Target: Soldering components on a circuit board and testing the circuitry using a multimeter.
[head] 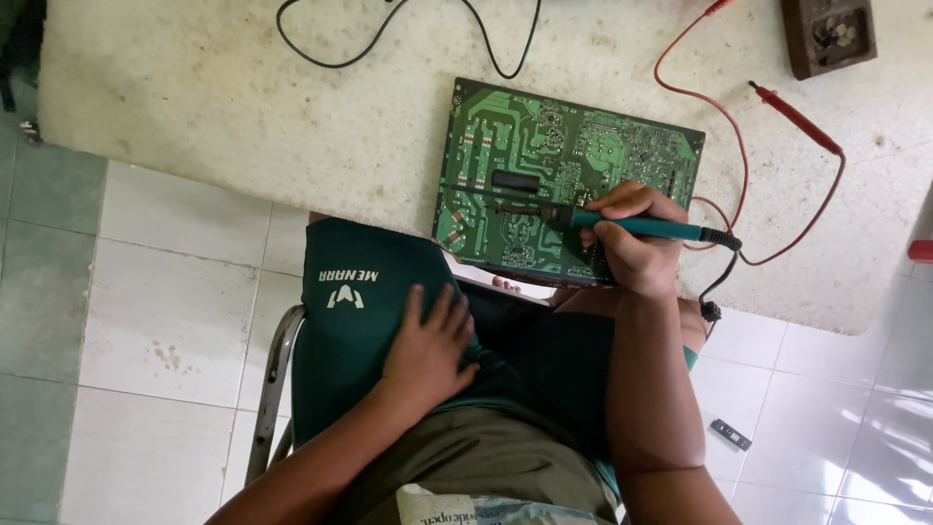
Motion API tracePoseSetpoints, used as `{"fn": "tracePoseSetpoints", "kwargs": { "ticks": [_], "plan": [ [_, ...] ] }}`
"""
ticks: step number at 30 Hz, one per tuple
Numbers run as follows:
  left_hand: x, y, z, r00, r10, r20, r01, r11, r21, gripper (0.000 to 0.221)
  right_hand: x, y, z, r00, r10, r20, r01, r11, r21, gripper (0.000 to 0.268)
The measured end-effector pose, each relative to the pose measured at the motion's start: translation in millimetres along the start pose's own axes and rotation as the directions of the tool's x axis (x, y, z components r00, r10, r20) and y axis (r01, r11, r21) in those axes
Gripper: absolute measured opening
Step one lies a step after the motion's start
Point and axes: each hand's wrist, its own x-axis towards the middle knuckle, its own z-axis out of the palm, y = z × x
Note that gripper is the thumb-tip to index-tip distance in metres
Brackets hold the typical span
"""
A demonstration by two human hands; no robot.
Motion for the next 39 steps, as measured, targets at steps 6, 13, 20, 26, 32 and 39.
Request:
{"fn": "tracePoseSetpoints", "kwargs": {
  "ticks": [6,13,20,26,32,39],
  "plan": [
    [8,12,40,0.967,0.140,0.214,-0.160,0.984,0.080,0.059,-1,1,-5,1.000,0.023,0.010,-0.023,1.000,0.012,0.016],
    [-6,19,93,0.913,0.263,-0.311,-0.334,0.921,-0.201,0.040,-1,0,-4,1.000,0.007,0.028,-0.006,1.000,-0.029,0.015],
    [-22,12,39,0.962,0.251,-0.107,-0.258,0.705,-0.661,0.039,0,1,-4,1.000,-0.003,0.031,0.003,1.000,-0.001,0.016],
    [-35,-21,0,0.907,-0.344,-0.242,-0.067,0.450,-0.891,0.033,0,3,-2,0.999,-0.020,0.041,0.020,1.000,-0.009,0.017],
    [-36,-115,-88,0.623,-0.779,-0.077,0.379,0.386,-0.841,0.035,-1,1,-3,1.000,0.002,0.022,-0.002,1.000,0.007,0.016],
    [18,-168,-86,0.600,-0.671,0.436,0.668,0.121,-0.734,0.098,-2,-1,3,1.000,-0.016,0.014,0.016,1.000,0.005,0.015]
  ]
}}
